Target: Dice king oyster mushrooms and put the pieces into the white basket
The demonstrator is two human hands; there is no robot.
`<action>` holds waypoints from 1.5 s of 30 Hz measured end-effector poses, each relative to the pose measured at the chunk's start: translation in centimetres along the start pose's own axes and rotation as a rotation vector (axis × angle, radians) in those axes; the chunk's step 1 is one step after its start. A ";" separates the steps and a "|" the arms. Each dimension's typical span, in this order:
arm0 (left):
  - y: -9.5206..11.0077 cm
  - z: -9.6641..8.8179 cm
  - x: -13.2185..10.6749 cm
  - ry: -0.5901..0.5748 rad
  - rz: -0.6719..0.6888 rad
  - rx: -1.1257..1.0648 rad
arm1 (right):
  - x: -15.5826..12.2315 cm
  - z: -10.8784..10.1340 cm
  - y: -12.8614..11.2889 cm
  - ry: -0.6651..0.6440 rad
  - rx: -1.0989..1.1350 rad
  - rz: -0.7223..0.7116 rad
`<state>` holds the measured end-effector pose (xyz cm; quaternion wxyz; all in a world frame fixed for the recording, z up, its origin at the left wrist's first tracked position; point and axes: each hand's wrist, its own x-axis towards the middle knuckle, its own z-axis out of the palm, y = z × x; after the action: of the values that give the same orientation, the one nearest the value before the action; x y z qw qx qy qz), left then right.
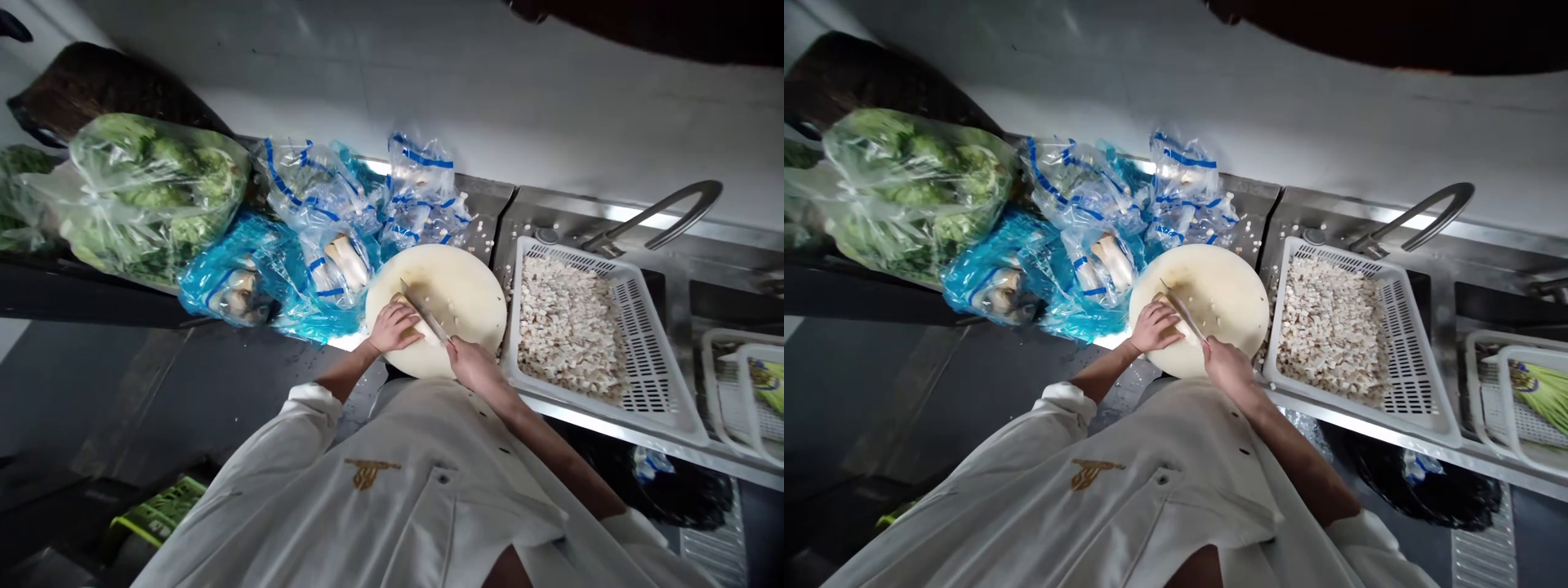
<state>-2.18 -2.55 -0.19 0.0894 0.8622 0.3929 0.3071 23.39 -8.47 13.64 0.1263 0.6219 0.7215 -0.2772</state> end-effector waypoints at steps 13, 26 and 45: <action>-0.1 -0.3 0.3 0.012 -0.029 -0.078 | -0.2 0.9 -0.1 -0.030 -0.046 0.042; -0.2 -0.2 0.2 -0.015 -0.068 -0.121 | -1.6 -0.7 -0.8 -0.082 -0.001 0.019; -0.9 -1.1 -0.6 0.030 -0.050 -0.090 | -2.0 -1.4 -1.2 -0.029 0.010 0.024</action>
<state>-3.70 -2.44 0.07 0.1297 0.8425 0.4014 0.3351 22.84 -9.41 16.15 0.1371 0.6270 0.7106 -0.2884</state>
